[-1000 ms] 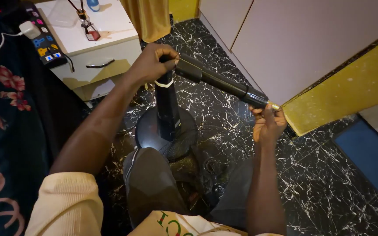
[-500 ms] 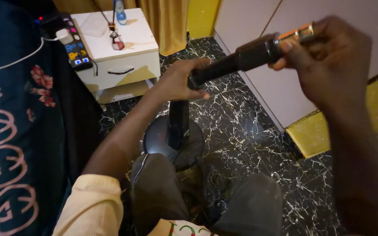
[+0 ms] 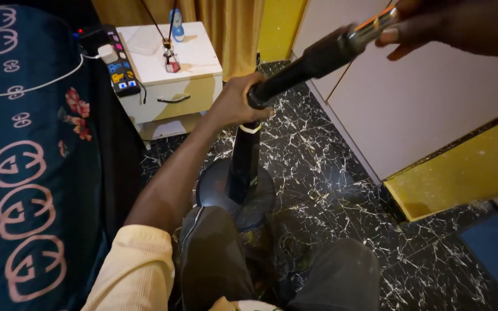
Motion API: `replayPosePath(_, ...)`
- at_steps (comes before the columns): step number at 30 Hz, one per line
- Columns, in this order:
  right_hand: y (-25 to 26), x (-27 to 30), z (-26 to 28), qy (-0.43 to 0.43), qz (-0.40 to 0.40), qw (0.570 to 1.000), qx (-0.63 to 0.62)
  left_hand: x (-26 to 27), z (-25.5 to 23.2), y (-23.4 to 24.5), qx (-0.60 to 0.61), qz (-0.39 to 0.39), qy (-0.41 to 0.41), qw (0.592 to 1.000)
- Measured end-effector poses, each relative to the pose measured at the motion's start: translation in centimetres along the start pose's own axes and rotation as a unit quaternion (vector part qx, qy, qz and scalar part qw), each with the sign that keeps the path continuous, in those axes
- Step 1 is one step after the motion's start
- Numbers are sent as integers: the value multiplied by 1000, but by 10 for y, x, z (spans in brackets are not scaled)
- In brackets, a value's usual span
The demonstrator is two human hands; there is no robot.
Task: The person assembles a standing fan on the floor. They attach the neck to the base, connect the motor housing, and secure the fan head to the top of the neck.
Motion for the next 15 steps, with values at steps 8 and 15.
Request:
replayPosePath(8,14,16,15,108,-16,991,79,0,3,3,3,7,25,1000)
replayPosePath(15,5,48,77,154,-120,976,95,1,-1,3,15,7,38,999)
Point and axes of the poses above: each hand's wrist, its own x-axis away from the middle knuckle, its own y-axis out of the back of the hand, z = x × y, the point moved 2 cm from there along -x, towards the middle knuckle
